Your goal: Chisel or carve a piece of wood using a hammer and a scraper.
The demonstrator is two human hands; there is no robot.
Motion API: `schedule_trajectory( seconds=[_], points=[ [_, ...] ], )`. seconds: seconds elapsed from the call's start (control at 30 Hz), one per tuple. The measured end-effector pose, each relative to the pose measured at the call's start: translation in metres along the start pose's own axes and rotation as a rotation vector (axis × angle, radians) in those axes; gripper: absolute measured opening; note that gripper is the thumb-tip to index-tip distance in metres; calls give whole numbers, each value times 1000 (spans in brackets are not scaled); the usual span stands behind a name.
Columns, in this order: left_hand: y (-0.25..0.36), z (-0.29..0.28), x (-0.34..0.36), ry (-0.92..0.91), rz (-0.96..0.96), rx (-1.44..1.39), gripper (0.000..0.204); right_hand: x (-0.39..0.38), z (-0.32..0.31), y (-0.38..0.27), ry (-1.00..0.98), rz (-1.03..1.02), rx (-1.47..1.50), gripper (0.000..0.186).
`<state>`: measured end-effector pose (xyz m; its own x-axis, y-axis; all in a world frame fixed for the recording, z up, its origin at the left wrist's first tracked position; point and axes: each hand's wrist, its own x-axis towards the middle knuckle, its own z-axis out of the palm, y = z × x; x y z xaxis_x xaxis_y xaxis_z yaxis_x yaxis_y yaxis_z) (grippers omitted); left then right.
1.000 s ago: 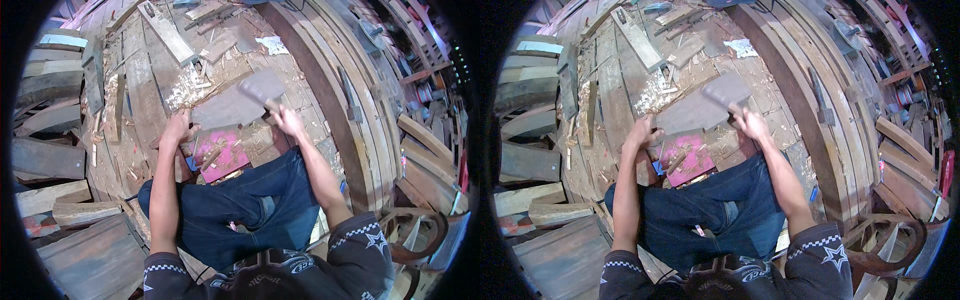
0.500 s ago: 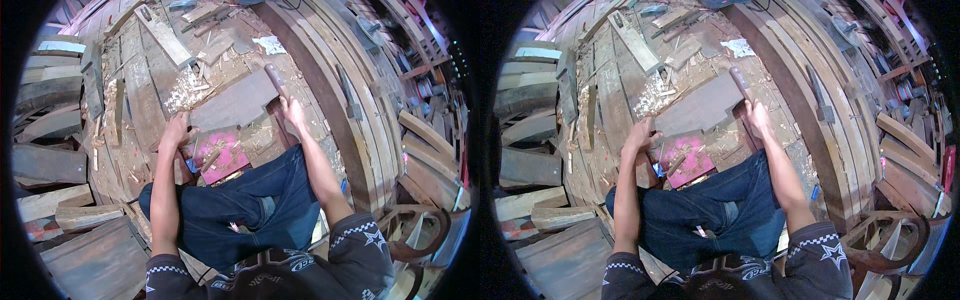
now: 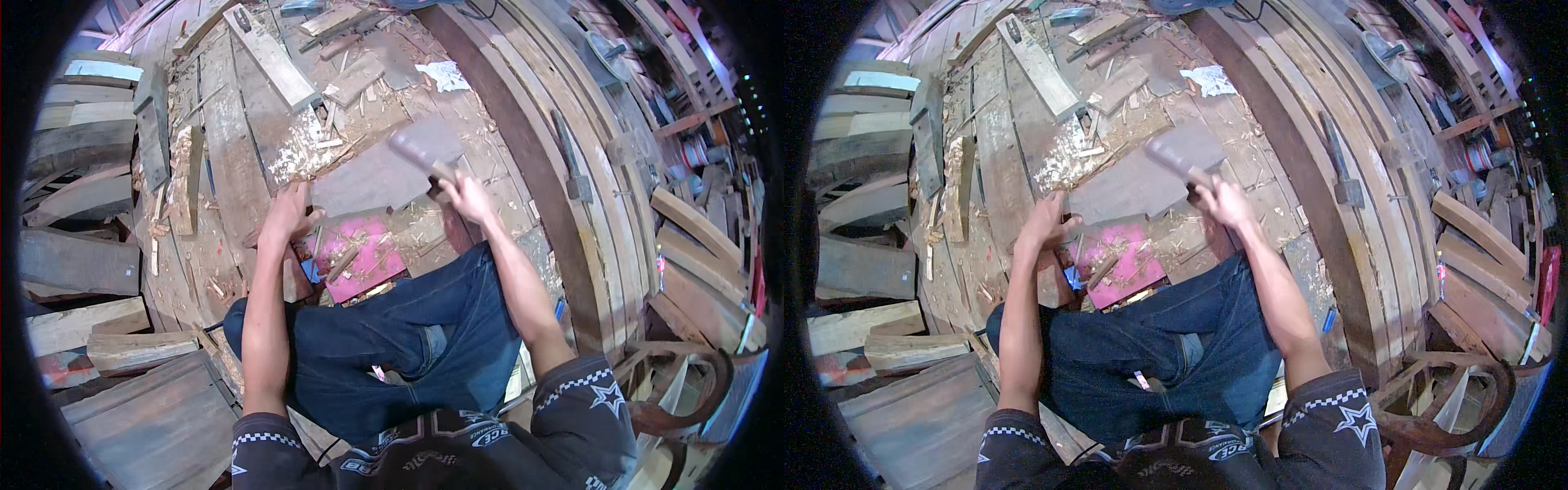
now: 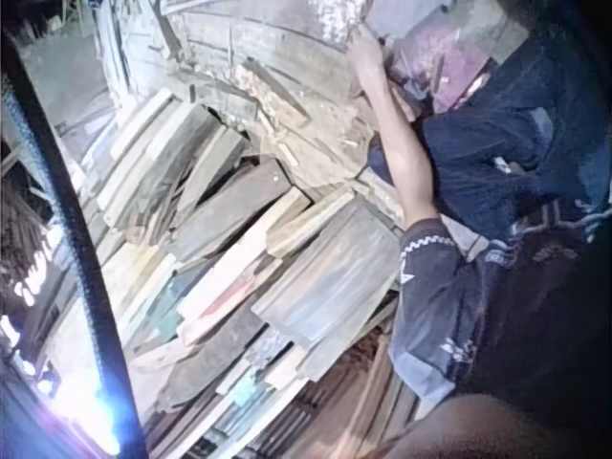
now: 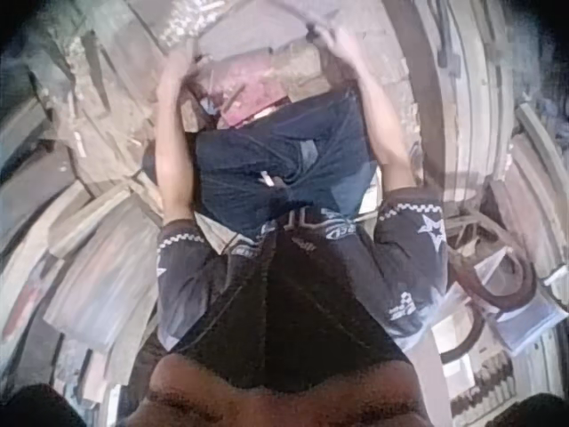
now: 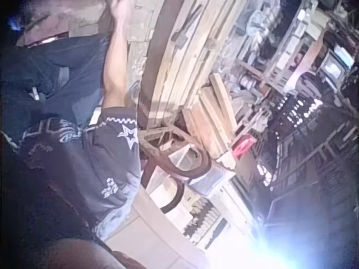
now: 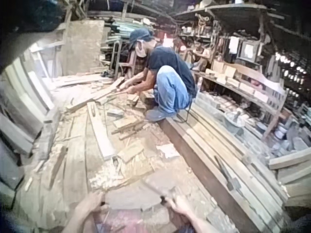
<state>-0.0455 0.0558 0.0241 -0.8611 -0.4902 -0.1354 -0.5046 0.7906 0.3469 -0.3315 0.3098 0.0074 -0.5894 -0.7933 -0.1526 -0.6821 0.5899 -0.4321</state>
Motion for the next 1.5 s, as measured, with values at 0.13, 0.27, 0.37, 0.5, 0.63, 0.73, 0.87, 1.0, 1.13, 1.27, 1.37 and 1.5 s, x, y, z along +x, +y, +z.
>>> schedule_trajectory(
  seconds=[0.13,0.27,0.37,0.5,0.63,0.73,0.87,1.0,1.13,1.27,1.37,1.5],
  points=[
    [2,1,10,-171,-79,-28,58,23,-2,19,222,249,62,45],
    [-2,-1,1,-146,-93,-34,59,-5,14,6,23,-187,-27,45],
    [7,-6,9,-137,-52,-57,63,16,-3,26,149,98,35,46],
    [-4,5,4,-149,-92,-1,65,11,11,8,209,112,78,45],
    [-2,3,6,-182,-122,4,65,4,7,10,97,-71,-37,44],
    [-2,2,7,-179,-88,-22,66,21,-12,16,237,238,16,43],
    [-7,15,10,-11,-16,-25,55,1,9,16,41,-175,31,42],
    [4,0,5,-47,-23,-4,61,23,-11,8,166,301,66,46],
    [0,1,6,-157,-120,0,67,2,10,9,133,89,54,43],
    [11,-7,12,-202,-120,-38,69,13,11,40,91,15,157,46],
    [-2,9,8,-107,-63,-24,62,23,-2,28,254,229,125,46],
    [-16,18,1,29,-17,1,56,-7,12,-9,-48,-122,-39,44]
  ],
)
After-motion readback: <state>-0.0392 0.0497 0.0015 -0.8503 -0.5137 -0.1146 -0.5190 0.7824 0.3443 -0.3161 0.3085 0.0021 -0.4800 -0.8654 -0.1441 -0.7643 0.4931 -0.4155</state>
